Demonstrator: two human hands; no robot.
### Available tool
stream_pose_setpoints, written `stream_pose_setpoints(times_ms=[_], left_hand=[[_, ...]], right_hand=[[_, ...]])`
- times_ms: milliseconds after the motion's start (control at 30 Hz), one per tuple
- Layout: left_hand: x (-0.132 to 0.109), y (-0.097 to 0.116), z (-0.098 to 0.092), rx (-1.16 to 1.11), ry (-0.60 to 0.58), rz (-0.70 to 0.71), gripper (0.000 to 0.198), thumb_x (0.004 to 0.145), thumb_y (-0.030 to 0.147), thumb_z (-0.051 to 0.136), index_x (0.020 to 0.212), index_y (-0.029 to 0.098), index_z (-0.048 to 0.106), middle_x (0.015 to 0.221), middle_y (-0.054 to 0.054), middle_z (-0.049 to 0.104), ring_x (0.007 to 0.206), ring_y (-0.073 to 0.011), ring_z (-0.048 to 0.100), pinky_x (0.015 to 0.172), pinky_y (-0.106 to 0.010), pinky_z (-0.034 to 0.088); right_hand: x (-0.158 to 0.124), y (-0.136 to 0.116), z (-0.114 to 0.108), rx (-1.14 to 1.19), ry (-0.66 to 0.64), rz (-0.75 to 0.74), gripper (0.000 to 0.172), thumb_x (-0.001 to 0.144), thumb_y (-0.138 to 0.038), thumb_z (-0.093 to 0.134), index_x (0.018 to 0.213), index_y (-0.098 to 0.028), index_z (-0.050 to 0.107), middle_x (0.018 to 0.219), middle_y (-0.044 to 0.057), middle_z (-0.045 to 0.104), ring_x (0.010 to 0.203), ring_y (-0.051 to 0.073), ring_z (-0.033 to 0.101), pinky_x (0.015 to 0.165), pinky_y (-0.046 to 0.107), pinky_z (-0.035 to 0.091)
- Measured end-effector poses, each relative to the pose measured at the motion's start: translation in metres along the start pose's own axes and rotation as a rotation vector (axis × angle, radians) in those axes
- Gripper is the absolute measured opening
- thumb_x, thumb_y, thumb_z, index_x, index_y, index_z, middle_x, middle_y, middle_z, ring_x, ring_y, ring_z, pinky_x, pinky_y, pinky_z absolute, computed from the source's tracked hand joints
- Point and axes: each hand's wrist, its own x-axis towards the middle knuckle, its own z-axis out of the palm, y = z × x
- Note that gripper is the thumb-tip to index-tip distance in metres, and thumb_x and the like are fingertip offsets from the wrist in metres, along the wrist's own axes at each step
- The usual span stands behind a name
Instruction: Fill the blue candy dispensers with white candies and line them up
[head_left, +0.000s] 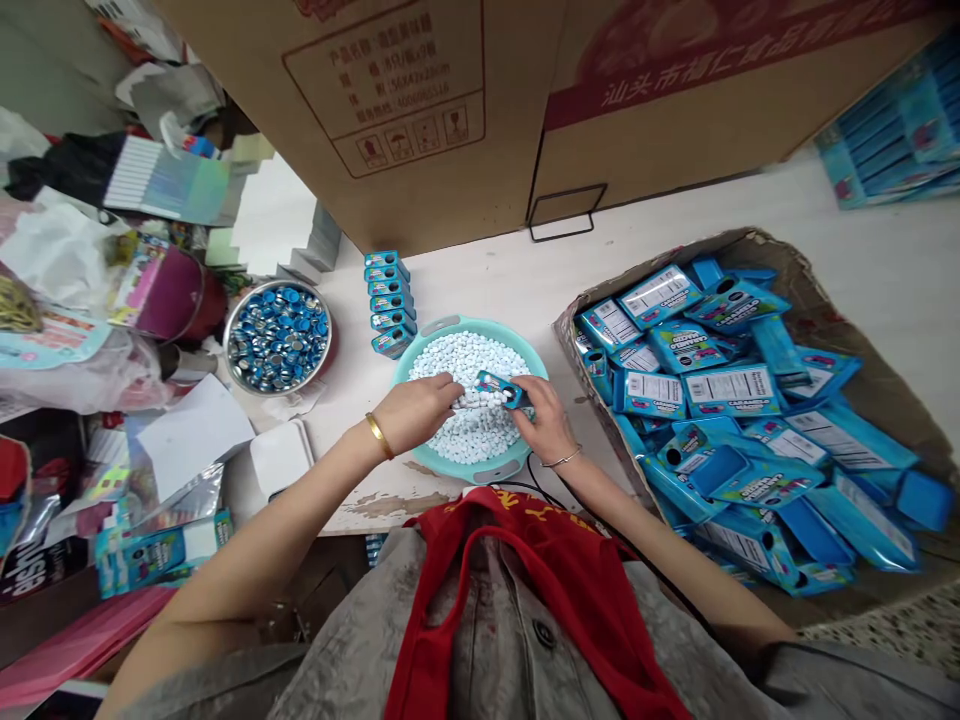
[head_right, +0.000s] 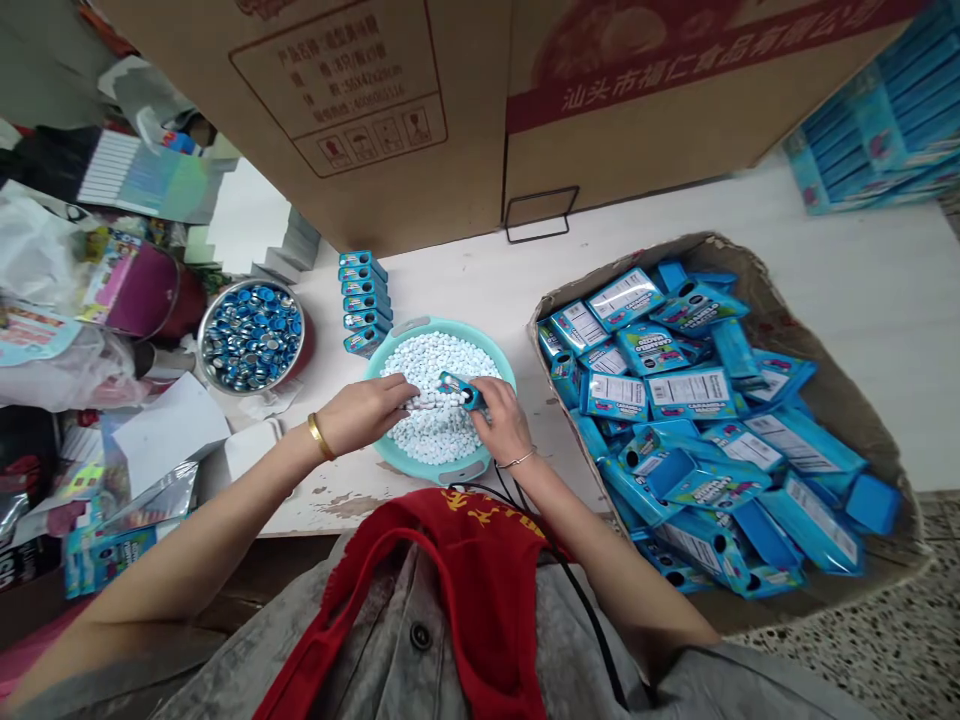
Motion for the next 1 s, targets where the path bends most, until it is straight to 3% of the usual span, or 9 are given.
stream_pose_setpoints(times_ms=[100, 233, 367, 467, 567, 633, 800, 900, 1000], left_hand=[[0.004, 0.029, -0.024, 0.213, -0.091, -0.076, 0.03, 0.092, 0.009, 0.037, 0.118, 0.012, 0.052, 0.103, -0.012, 0.061, 0.084, -0.0212, 0.064, 0.064, -0.031, 0.048], [0.003, 0.06, -0.043, 0.339, -0.077, -0.084, 0.041, 0.094, 0.007, 0.03, 0.133, 0.01, 0.041, 0.104, -0.015, 0.06, 0.078, -0.0199, 0.065, 0.059, -0.029, 0.046], [-0.001, 0.048, -0.043, 0.315, -0.053, -0.124, 0.027, 0.094, 0.01, 0.033, 0.11, 0.011, 0.055, 0.096, -0.012, 0.06, 0.082, -0.0191, 0.063, 0.064, -0.028, 0.046], [-0.001, 0.003, -0.014, 0.248, -0.043, -0.248, 0.023, 0.093, 0.011, 0.036, 0.106, 0.015, 0.055, 0.098, -0.01, 0.06, 0.089, -0.0203, 0.062, 0.069, -0.029, 0.047], [0.01, -0.047, 0.042, 0.138, -0.071, -0.363, 0.023, 0.091, 0.011, 0.038, 0.108, 0.016, 0.054, 0.105, -0.012, 0.059, 0.094, -0.0227, 0.061, 0.074, -0.032, 0.048], [0.024, -0.065, 0.084, -0.024, -0.091, -0.362, 0.024, 0.089, 0.008, 0.038, 0.105, 0.015, 0.055, 0.106, -0.013, 0.059, 0.097, -0.024, 0.061, 0.079, -0.035, 0.048], [0.071, -0.046, 0.155, -0.198, -0.047, -0.238, 0.024, 0.089, 0.014, 0.045, 0.111, 0.017, 0.054, 0.114, -0.01, 0.061, 0.104, -0.0224, 0.059, 0.088, -0.034, 0.047], [0.089, -0.026, 0.169, -0.278, -0.001, -0.172, 0.034, 0.087, 0.012, 0.047, 0.121, 0.016, 0.051, 0.123, -0.01, 0.059, 0.112, -0.0202, 0.057, 0.096, -0.031, 0.045], [0.086, -0.023, 0.169, -0.4, 0.055, -0.107, 0.037, 0.086, 0.012, 0.05, 0.122, 0.014, 0.05, 0.125, -0.011, 0.059, 0.114, -0.0205, 0.056, 0.098, -0.031, 0.044]], right_hand=[[-0.001, -0.005, 0.006, -0.002, -0.023, -0.048, 0.04, 0.083, -0.014, 0.05, 0.121, -0.023, 0.052, 0.115, 0.011, 0.06, 0.111, 0.028, 0.054, 0.097, 0.049, 0.047], [-0.002, -0.006, 0.009, 0.025, -0.017, -0.056, 0.038, 0.084, -0.015, 0.051, 0.121, -0.022, 0.052, 0.114, 0.012, 0.06, 0.111, 0.027, 0.054, 0.097, 0.048, 0.047], [-0.004, 0.0, 0.008, 0.037, -0.008, -0.028, 0.036, 0.085, -0.018, 0.051, 0.12, -0.023, 0.052, 0.114, 0.011, 0.06, 0.111, 0.027, 0.055, 0.097, 0.048, 0.047], [-0.004, 0.006, 0.003, 0.038, 0.007, 0.011, 0.033, 0.086, -0.022, 0.051, 0.119, -0.022, 0.053, 0.114, 0.011, 0.06, 0.11, 0.027, 0.055, 0.096, 0.047, 0.047], [-0.002, 0.009, -0.005, 0.046, 0.039, 0.05, 0.031, 0.086, -0.026, 0.053, 0.116, -0.021, 0.054, 0.113, 0.012, 0.06, 0.108, 0.026, 0.056, 0.094, 0.045, 0.048], [0.001, 0.009, -0.011, 0.039, 0.064, 0.082, 0.029, 0.087, -0.029, 0.055, 0.115, -0.02, 0.055, 0.11, 0.011, 0.061, 0.105, 0.025, 0.058, 0.092, 0.043, 0.049], [0.008, 0.007, -0.024, 0.004, 0.112, 0.153, 0.03, 0.086, -0.035, 0.059, 0.112, -0.021, 0.055, 0.106, 0.009, 0.062, 0.098, 0.023, 0.059, 0.088, 0.04, 0.049], [0.011, 0.007, -0.028, -0.001, 0.135, 0.179, 0.031, 0.085, -0.037, 0.06, 0.111, -0.021, 0.055, 0.103, 0.007, 0.062, 0.095, 0.021, 0.059, 0.086, 0.038, 0.049], [0.012, 0.008, -0.03, -0.001, 0.15, 0.197, 0.032, 0.084, -0.038, 0.061, 0.11, -0.02, 0.055, 0.102, 0.007, 0.062, 0.095, 0.022, 0.059, 0.086, 0.038, 0.049]])
